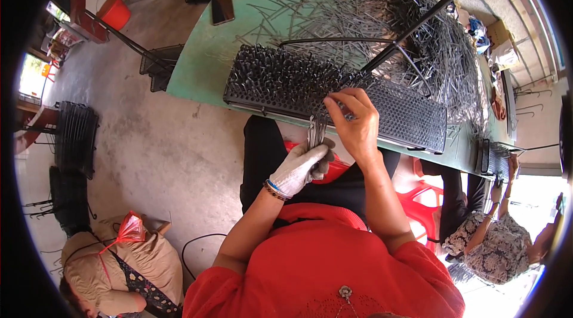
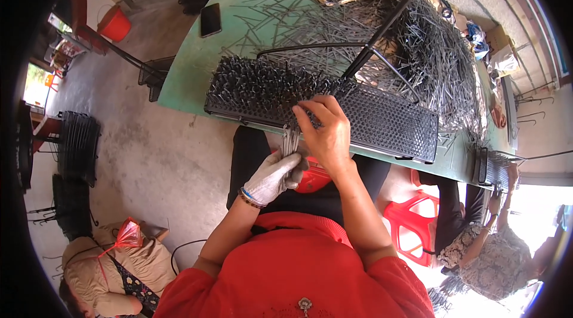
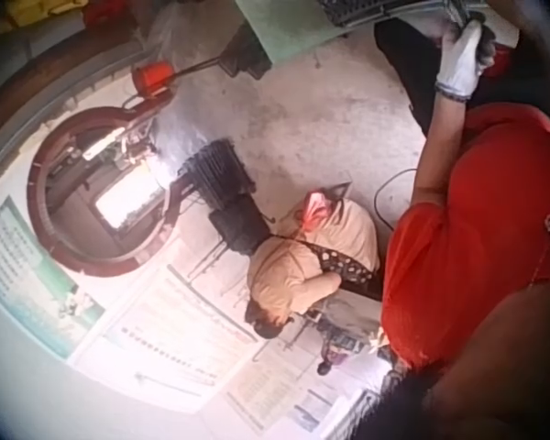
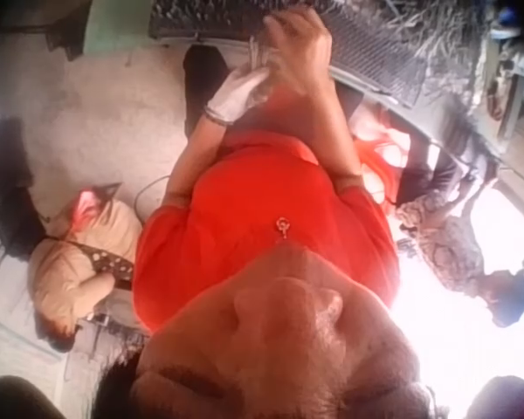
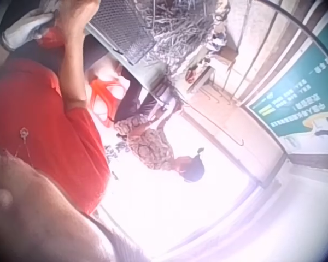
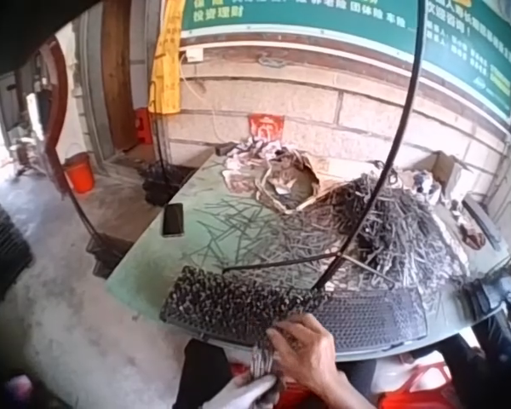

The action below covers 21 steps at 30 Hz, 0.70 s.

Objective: Sort and bundle thin metal wire pieces at a fabrication workbench.

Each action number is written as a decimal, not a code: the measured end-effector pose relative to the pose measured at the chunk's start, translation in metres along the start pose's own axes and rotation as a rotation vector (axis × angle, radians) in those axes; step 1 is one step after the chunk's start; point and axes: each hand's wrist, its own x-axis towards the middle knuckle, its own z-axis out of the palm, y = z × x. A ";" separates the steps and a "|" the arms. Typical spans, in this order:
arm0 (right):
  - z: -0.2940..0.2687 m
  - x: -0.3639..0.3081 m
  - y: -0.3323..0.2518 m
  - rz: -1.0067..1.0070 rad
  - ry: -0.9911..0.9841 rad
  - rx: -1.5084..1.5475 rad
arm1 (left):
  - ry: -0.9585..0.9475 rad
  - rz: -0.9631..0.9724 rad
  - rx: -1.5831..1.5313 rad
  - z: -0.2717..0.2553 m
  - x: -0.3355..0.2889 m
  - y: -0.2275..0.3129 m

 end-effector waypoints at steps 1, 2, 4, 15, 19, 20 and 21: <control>-0.007 -0.001 -0.001 0.067 -0.059 0.034 | -0.026 0.016 0.018 0.003 -0.001 0.002; -0.012 -0.003 0.002 0.069 -0.056 0.034 | -0.051 0.032 0.037 0.006 -0.002 0.003; -0.018 -0.008 0.011 0.160 -0.286 0.139 | -0.063 0.012 0.048 0.010 -0.003 0.007; -0.020 -0.013 0.028 0.457 -0.215 0.427 | -0.051 -0.001 0.126 0.013 0.002 0.002; -0.017 -0.012 0.026 0.467 -0.213 0.429 | -0.011 0.042 0.060 0.010 0.003 0.001; -0.016 -0.011 0.026 0.471 -0.216 0.446 | -0.010 0.051 0.048 0.009 0.003 0.001; -0.016 -0.011 0.025 0.470 -0.217 0.446 | -0.009 0.053 0.048 0.009 0.002 0.002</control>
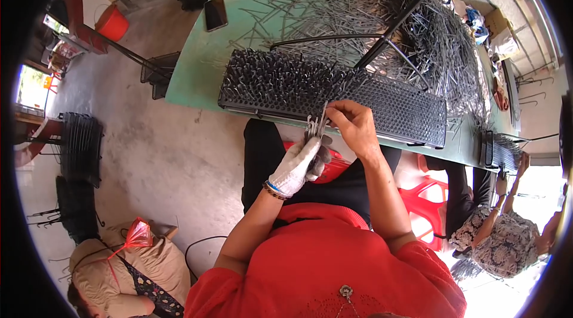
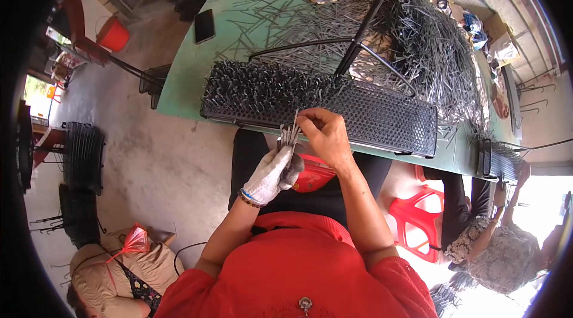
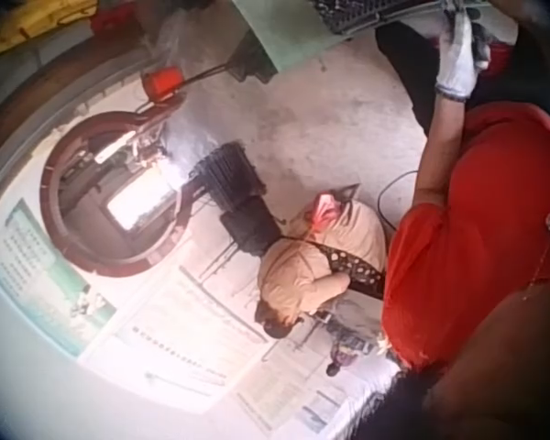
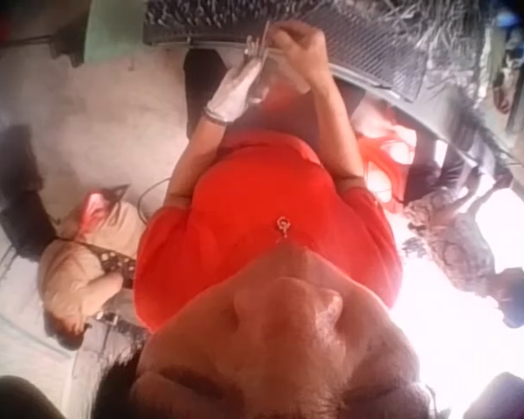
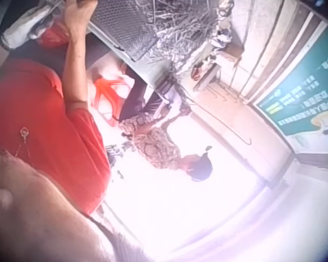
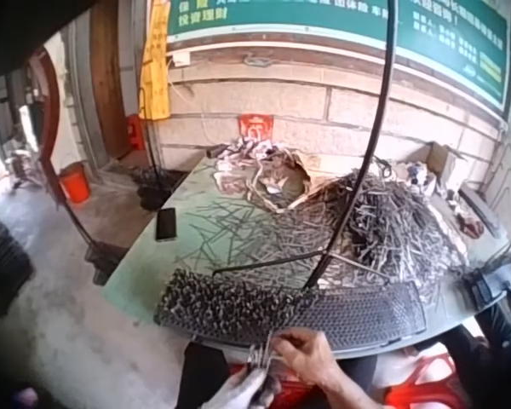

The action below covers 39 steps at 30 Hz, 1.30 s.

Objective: Sort and bundle thin metal wire pieces at a fabrication workbench.

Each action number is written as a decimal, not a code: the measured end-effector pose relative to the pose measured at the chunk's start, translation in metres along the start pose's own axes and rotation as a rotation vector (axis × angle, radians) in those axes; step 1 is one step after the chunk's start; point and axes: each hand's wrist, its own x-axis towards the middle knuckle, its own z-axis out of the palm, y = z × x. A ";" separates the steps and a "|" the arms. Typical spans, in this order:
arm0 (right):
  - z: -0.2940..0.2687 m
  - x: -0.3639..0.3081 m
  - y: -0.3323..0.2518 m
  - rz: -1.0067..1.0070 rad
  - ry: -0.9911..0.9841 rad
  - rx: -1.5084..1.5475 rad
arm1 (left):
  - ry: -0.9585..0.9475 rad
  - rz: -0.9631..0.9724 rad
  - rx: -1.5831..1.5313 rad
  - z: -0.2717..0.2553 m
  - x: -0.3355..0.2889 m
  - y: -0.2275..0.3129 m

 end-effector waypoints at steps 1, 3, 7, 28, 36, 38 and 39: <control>0.001 0.000 -0.002 0.030 -0.017 0.016 | 0.004 0.019 0.043 0.001 -0.001 0.001; 0.001 0.001 0.000 0.060 -0.037 0.032 | 0.009 0.040 0.083 0.000 -0.002 0.002; 0.000 0.003 0.007 0.016 -0.025 -0.022 | 0.011 0.024 0.109 -0.002 -0.002 0.000; 0.004 0.030 -0.025 -0.666 0.033 -0.384 | 0.067 -0.063 0.112 -0.012 0.002 -0.004; 0.010 0.027 -0.023 -0.599 0.003 -0.327 | 0.059 -0.063 0.097 -0.011 0.002 -0.004; 0.011 0.026 -0.021 -0.595 -0.003 -0.319 | 0.069 -0.066 0.100 -0.011 0.002 -0.005; 0.012 0.027 -0.020 -0.592 -0.009 -0.310 | 0.069 -0.066 0.100 -0.011 0.002 -0.004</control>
